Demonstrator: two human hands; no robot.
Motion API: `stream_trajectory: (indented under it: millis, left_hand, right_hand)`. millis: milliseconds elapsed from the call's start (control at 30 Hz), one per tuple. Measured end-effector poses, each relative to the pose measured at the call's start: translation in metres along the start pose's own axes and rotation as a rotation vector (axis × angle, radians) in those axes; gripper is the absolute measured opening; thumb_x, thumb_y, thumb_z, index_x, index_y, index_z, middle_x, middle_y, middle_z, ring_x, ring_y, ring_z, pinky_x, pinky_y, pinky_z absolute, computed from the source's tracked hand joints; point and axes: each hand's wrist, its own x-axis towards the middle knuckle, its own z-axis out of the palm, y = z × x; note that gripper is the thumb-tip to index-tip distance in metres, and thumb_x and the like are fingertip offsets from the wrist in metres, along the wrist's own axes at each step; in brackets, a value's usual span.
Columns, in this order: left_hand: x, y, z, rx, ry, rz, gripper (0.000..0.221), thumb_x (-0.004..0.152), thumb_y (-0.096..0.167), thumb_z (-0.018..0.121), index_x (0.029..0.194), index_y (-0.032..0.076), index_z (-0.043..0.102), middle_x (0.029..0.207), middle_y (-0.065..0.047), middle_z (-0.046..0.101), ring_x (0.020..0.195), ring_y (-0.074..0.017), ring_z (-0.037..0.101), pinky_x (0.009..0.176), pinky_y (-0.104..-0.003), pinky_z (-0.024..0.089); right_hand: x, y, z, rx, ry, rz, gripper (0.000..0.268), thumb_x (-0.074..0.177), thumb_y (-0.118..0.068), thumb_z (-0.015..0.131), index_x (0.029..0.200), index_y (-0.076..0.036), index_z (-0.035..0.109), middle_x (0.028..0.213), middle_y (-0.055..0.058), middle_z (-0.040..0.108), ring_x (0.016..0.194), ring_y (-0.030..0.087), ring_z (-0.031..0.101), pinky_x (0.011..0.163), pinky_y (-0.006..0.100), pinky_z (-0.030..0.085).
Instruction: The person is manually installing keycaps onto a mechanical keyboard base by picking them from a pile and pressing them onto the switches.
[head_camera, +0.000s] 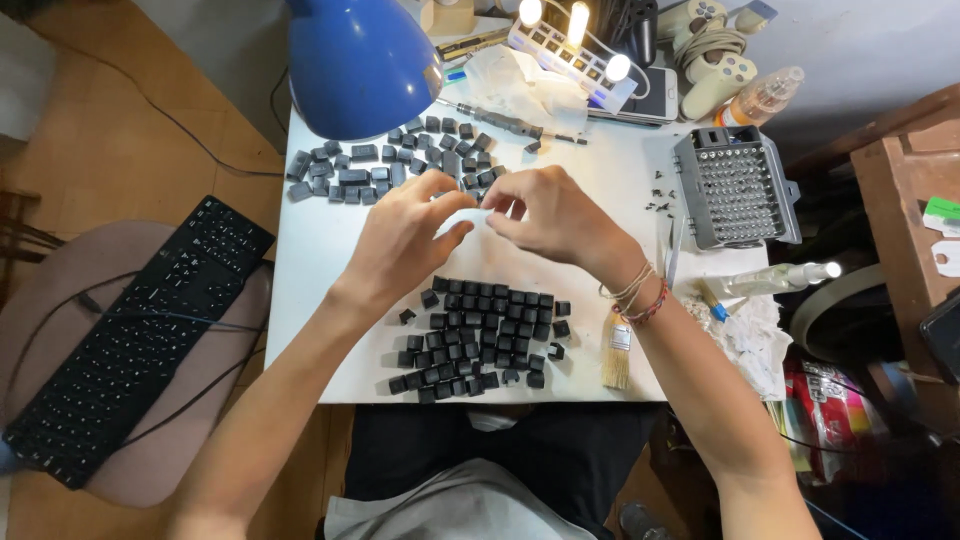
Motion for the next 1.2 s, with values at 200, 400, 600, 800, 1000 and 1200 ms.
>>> stream_trajectory:
  millis: [200,400,600,800,1000,1200]
  left_hand:
    - [-0.069,0.013,-0.062,-0.135,-0.316,-0.314,0.017,0.087,0.015,0.078,0.103,0.011,0.077,0.102,-0.011,0.074,0.087,-0.0294,0.074,0.068,-0.040,0.060]
    - [-0.100,0.020,-0.054,-0.089,-0.311,-0.331,0.012,0.090,0.016,0.078,0.100,0.010,0.078,0.103,-0.011,0.075,0.090,-0.0320,0.075,0.072,-0.040,0.062]
    - [-0.111,0.018,-0.047,-0.141,-0.276,-0.384,0.014,0.089,0.017,0.079,0.101,0.012,0.075,0.096,-0.006,0.074,0.088,-0.0248,0.074,0.071,-0.036,0.064]
    - [-0.096,-0.013,-0.018,-0.168,-0.084,-0.296,0.016,0.086,0.007,0.081,0.098,0.015,0.073,0.097,-0.001,0.073,0.092,-0.0213,0.075,0.072,-0.031,0.064]
    - [-0.033,-0.001,0.007,-0.275,-0.043,-0.188,0.015,0.089,-0.003,0.076,0.101,0.005,0.073,0.100,-0.012,0.072,0.093,-0.0319,0.076,0.076,-0.039,0.064]
    - [0.017,-0.012,0.054,-0.222,-0.061,-0.112,0.011,0.090,0.001,0.074,0.100,0.005,0.075,0.102,-0.013,0.071,0.092,-0.0362,0.074,0.074,-0.042,0.064]
  right_hand:
    - [-0.013,-0.031,0.034,0.079,-0.154,-0.246,0.015,0.085,-0.012,0.074,0.096,-0.003,0.078,0.090,0.021,0.076,0.084,0.038,0.074,0.076,0.046,0.060]
    - [-0.008,-0.051,0.059,-0.140,-0.174,-0.296,0.012,0.080,-0.016,0.082,0.093,-0.015,0.082,0.095,0.010,0.073,0.093,0.028,0.069,0.082,0.038,0.059]
    - [-0.010,-0.057,0.066,-0.179,-0.225,-0.275,0.013,0.078,-0.013,0.085,0.091,-0.014,0.082,0.093,0.008,0.069,0.096,0.025,0.064,0.087,0.035,0.058]
    - [-0.001,-0.020,0.064,0.064,0.017,-0.288,0.010,0.088,-0.008,0.078,0.097,-0.011,0.077,0.088,0.009,0.074,0.087,0.025,0.066,0.082,0.035,0.056]
    - [0.004,0.044,0.019,-0.054,0.248,0.056,0.020,0.091,-0.010,0.076,0.111,-0.006,0.076,0.099,0.014,0.074,0.084,0.020,0.073,0.074,0.026,0.058]
    - [0.025,0.099,0.012,-0.044,0.280,0.132,0.027,0.086,-0.006,0.079,0.112,-0.003,0.076,0.103,0.016,0.076,0.088,0.022,0.076,0.075,0.029,0.061]
